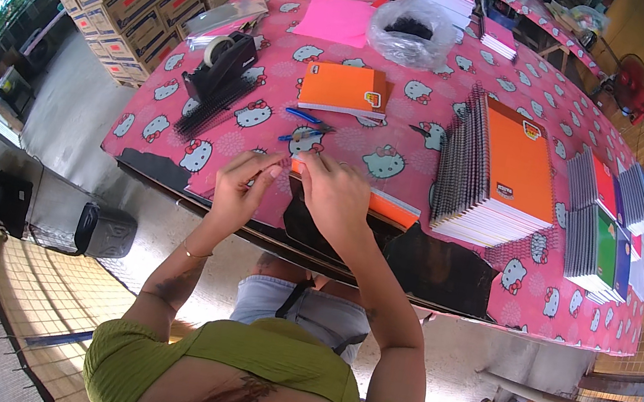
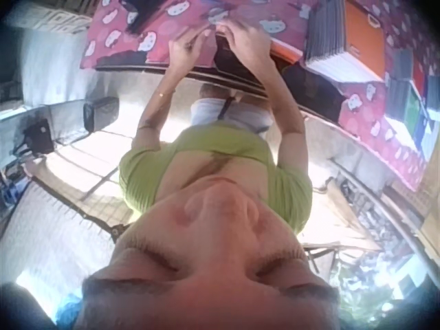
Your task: The person takes spiral-bound notebooks from a stack and folds a thin orange strip over the edge of the notebook by hand.
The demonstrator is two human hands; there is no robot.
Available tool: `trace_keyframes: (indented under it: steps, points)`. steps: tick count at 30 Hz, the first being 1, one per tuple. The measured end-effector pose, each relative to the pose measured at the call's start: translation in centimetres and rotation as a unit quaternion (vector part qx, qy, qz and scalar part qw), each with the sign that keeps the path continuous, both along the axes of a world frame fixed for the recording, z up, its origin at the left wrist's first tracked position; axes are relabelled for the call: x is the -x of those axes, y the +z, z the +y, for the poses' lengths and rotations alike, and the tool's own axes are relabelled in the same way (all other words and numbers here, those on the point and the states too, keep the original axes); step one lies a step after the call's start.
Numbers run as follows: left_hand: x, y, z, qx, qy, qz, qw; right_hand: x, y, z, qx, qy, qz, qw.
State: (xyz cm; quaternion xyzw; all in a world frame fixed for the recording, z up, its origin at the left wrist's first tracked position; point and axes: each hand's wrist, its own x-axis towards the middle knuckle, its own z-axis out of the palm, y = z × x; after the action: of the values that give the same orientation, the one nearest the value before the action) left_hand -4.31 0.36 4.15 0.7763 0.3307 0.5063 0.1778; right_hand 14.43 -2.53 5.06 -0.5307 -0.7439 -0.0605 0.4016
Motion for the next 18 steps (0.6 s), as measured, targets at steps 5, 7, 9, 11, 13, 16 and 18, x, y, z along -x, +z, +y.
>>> trace_keyframes:
  steps: [5, 7, 9, 11, 13, 16, 18]
  points:
    - [-0.2, -0.3, 0.7, 0.014, 0.015, 0.036, 0.999, 0.1, 0.0, 0.2, -0.010, -0.010, -0.004, 1.000]
    - [-0.2, -0.2, 0.9, 0.009, 0.006, 0.042, 0.999, 0.1, 0.1, 0.2, -0.010, -0.012, -0.005, 1.000]
    - [0.1, 0.1, 1.0, 0.009, -0.006, 0.051, 0.999, 0.2, 0.2, 0.2, -0.010, -0.013, -0.008, 1.000]
    - [0.0, 0.4, 1.2, 0.048, 0.009, 0.073, 0.996, 0.2, 0.2, 0.1, -0.010, -0.014, -0.014, 1.000]
    - [0.0, 0.6, 1.7, 0.057, 0.005, 0.083, 0.995, 0.3, 0.1, -0.1, -0.006, -0.009, -0.016, 1.000]
    - [-0.1, 1.2, 2.9, 0.020, -0.051, 0.082, 0.995, 0.2, 0.4, -0.4, 0.015, 0.001, -0.013, 1.000]
    - [0.1, 1.9, 3.7, -0.013, -0.110, 0.084, 0.990, 0.0, 0.8, -0.6, 0.035, 0.013, 0.015, 0.999]
